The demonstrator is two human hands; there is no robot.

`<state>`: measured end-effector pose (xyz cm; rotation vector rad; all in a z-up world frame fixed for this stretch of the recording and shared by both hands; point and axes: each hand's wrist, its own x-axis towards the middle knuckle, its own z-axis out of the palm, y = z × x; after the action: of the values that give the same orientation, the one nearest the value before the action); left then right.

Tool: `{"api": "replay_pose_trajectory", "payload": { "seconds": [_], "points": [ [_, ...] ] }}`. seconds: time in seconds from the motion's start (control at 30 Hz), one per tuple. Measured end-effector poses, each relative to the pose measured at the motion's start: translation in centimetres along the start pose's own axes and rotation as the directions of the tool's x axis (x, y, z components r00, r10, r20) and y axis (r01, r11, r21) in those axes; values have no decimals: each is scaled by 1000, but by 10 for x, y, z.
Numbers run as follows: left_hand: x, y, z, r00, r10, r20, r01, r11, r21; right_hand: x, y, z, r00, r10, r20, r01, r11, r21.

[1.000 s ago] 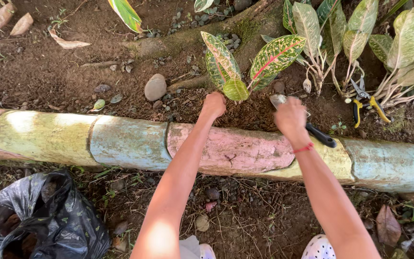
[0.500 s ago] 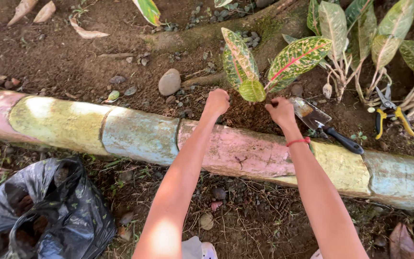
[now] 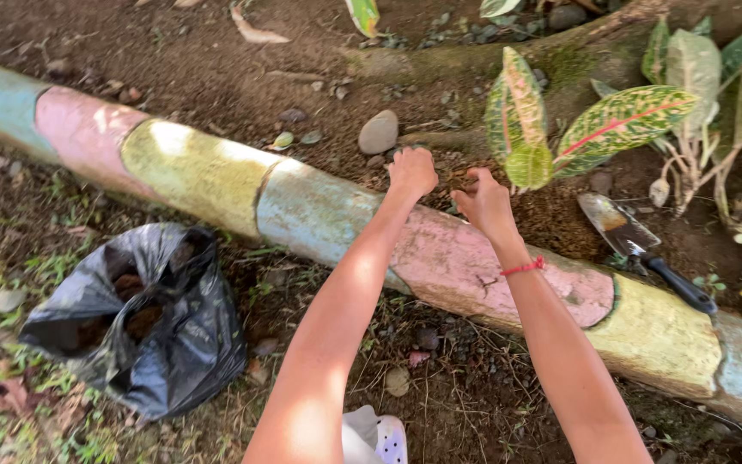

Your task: The person digs a hole in the soil using a hand trowel and places a small plant into it. They then use pruning shears to trim the plant's roots and pack soil around the base to secure it in place.

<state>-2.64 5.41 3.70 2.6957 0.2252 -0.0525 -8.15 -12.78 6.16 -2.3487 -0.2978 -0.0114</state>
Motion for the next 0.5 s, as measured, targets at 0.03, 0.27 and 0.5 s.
{"api": "replay_pose_trajectory", "payload": {
  "seconds": [0.03,0.27,0.5],
  "points": [
    [-2,-13,3,998,-3,-63,3,1000,-4,3,-12,8,999,-13,32,12,1000,19],
    [-70,-111,-70,864,-126,-488,-28,955,-295,11,-118,105,911,-371,-183,403,896,189],
    [-215,-222,-166,607,-225,-762,81,972,-222,-12,-234,269,880,-420,220,158,698,699]
  ]
}}
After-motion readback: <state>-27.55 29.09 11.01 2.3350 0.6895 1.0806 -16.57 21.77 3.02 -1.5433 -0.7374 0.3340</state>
